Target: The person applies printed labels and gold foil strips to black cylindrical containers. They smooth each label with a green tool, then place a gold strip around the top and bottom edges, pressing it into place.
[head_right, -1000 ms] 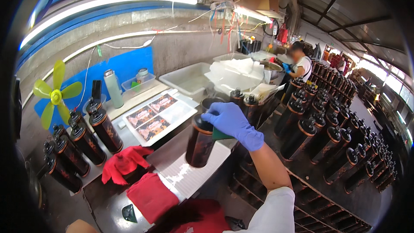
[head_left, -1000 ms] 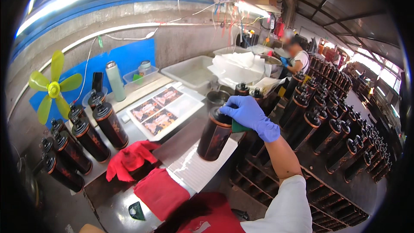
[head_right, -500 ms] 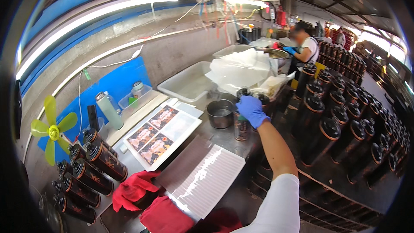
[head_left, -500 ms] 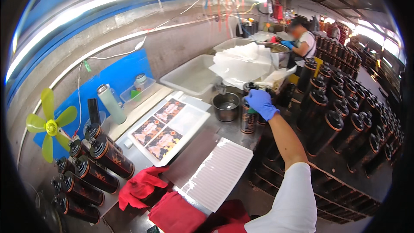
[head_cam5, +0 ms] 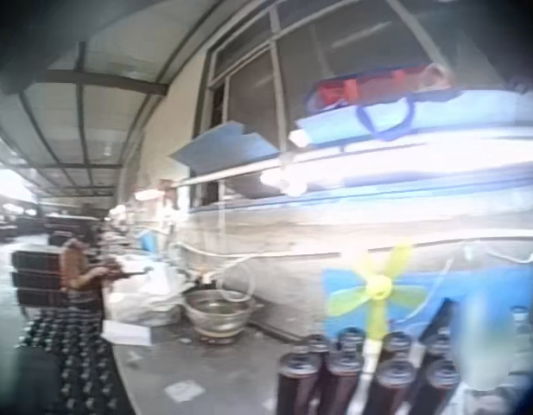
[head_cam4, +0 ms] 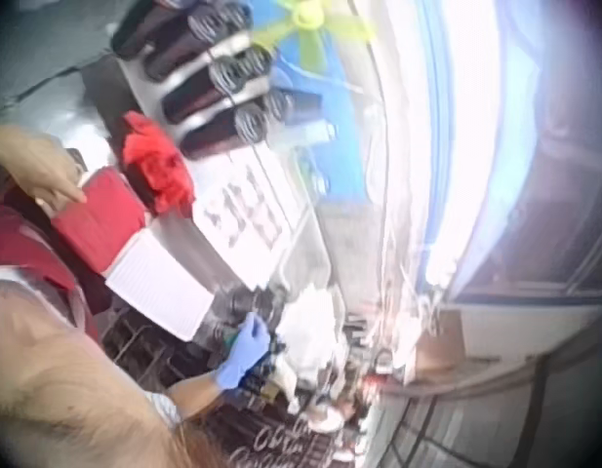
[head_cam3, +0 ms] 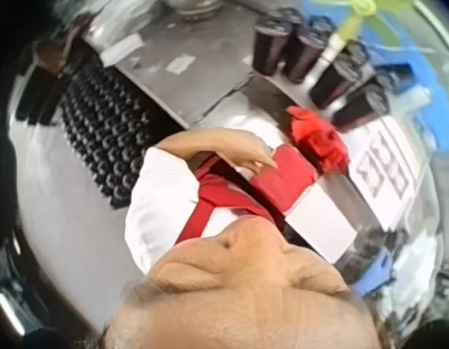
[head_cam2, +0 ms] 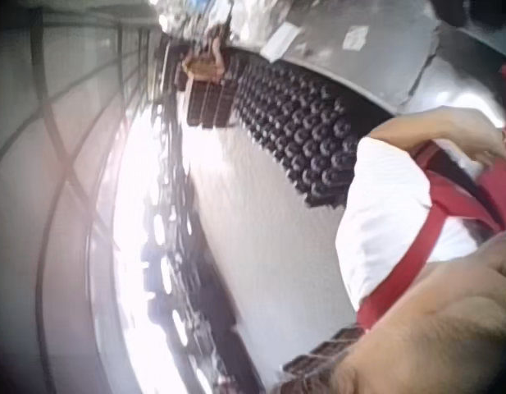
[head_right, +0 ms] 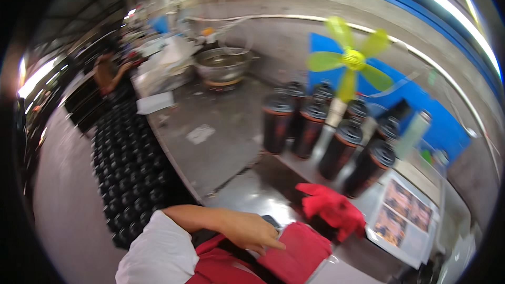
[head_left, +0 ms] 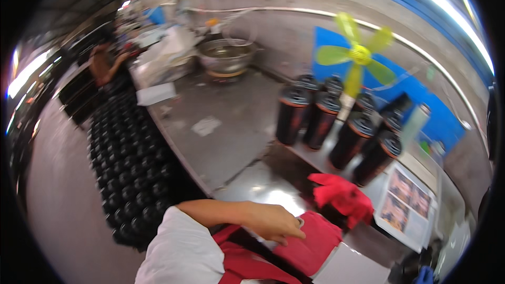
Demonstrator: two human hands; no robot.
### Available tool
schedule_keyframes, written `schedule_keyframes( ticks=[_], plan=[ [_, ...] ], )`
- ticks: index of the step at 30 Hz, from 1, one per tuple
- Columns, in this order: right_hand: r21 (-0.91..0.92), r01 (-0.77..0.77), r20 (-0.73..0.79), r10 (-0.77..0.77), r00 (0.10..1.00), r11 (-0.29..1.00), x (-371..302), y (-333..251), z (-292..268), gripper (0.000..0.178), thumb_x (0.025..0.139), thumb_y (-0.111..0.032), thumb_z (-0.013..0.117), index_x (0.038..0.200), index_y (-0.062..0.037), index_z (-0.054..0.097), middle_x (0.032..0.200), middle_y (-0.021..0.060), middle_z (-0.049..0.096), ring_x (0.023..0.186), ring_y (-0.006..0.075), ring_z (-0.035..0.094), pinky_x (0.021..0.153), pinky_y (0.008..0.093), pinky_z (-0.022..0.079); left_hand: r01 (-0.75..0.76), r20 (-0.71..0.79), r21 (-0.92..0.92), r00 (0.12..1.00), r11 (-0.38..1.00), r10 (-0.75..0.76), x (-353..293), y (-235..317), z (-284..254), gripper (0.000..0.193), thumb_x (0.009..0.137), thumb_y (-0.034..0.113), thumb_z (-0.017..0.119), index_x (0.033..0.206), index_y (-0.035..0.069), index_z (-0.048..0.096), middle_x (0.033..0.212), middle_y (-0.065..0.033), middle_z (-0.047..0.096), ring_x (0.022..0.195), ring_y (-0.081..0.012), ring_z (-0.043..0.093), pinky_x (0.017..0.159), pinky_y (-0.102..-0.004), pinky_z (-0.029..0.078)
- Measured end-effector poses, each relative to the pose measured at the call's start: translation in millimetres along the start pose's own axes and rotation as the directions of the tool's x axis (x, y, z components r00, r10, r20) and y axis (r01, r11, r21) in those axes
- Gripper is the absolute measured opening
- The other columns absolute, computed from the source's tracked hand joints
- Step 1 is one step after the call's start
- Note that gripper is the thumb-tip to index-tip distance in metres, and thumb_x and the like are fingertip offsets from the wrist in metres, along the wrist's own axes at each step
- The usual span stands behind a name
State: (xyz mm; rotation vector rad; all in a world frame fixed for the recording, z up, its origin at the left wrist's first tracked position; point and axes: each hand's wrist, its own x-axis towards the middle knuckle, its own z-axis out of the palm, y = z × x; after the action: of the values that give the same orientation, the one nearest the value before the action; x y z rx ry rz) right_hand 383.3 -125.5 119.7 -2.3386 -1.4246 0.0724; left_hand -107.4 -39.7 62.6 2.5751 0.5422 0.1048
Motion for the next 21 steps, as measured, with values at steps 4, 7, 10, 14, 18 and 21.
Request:
schedule_keyframes(
  ticks=[4,7,10,14,18,21],
  plan=[
    [0.241,-0.075,0.352,-0.015,0.936,0.968,-37,-73,33,0.03,0.089,-0.021,0.058,0.104,0.0037,0.062,0.092,0.0118,0.064,0.083,0.0193,0.057,0.074,0.0303,0.046,0.263,-0.643,-0.514,0.512,0.817,-0.57,-104,-33,77,0.026,0.085,0.017,0.062,0.109,0.009,0.064,0.09,-0.0134,0.064,0.078,-0.0296,0.061,0.068,-0.0361,0.049],
    [0.216,0.106,0.371,-0.182,0.911,0.971,-44,-124,55,0.029,0.086,-0.019,0.059,0.104,0.0039,0.063,0.097,0.0185,0.064,0.087,0.0258,0.058,0.08,0.0342,0.045,0.805,-0.78,-0.474,-0.195,0.358,-0.595,-201,-43,162,0.021,0.08,0.014,0.063,0.099,0.007,0.064,0.093,-0.0129,0.065,0.083,-0.0314,0.062,0.075,-0.0395,0.05],
    [0.262,0.196,0.445,-0.298,0.845,0.945,-56,-161,64,0.027,0.087,-0.018,0.059,0.103,0.0021,0.064,0.096,0.0178,0.065,0.086,0.0244,0.059,0.08,0.0342,0.046,0.886,-0.709,-0.369,-0.463,-0.279,-0.532,-277,-47,234,0.041,0.079,0.028,0.067,0.111,0.005,0.054,0.098,-0.0181,0.058,0.091,-0.0338,0.054,0.071,-0.0441,0.046],
    [0.306,0.27,0.485,-0.393,0.781,0.913,-63,-157,77,0.02,0.085,-0.015,0.061,0.098,0.0,0.065,0.086,0.013,0.064,0.077,0.0172,0.059,0.071,0.0304,0.046,0.844,-0.679,-0.264,-0.506,-0.467,-0.532,-309,-60,279,0.041,0.079,0.038,0.066,0.102,0.007,0.052,0.098,-0.0151,0.055,0.093,-0.0318,0.055,0.069,-0.0418,0.048],
    [0.352,0.159,0.482,-0.325,0.814,0.922,-79,-136,82,0.022,0.081,-0.015,0.066,0.096,0.0015,0.066,0.079,0.0109,0.067,0.068,0.016,0.063,0.062,0.0271,0.049,0.852,-0.553,-0.354,-0.524,-0.386,-0.648,-310,-70,279,0.029,0.09,0.036,0.054,0.095,0.008,0.051,0.094,-0.0156,0.055,0.086,-0.0313,0.058,0.064,-0.042,0.053],
    [0.441,0.16,0.427,-0.363,0.828,0.883,-92,-129,91,0.02,0.082,-0.017,0.065,0.093,-0.0007,0.069,0.071,0.0057,0.066,0.065,0.0092,0.061,0.06,0.0251,0.048,0.89,-0.61,-0.298,-0.456,-0.345,-0.648,-357,-88,327,0.026,0.092,0.034,0.052,0.091,0.008,0.051,0.092,-0.017,0.056,0.084,-0.0357,0.057,0.06,-0.046,0.051]
  ],
)
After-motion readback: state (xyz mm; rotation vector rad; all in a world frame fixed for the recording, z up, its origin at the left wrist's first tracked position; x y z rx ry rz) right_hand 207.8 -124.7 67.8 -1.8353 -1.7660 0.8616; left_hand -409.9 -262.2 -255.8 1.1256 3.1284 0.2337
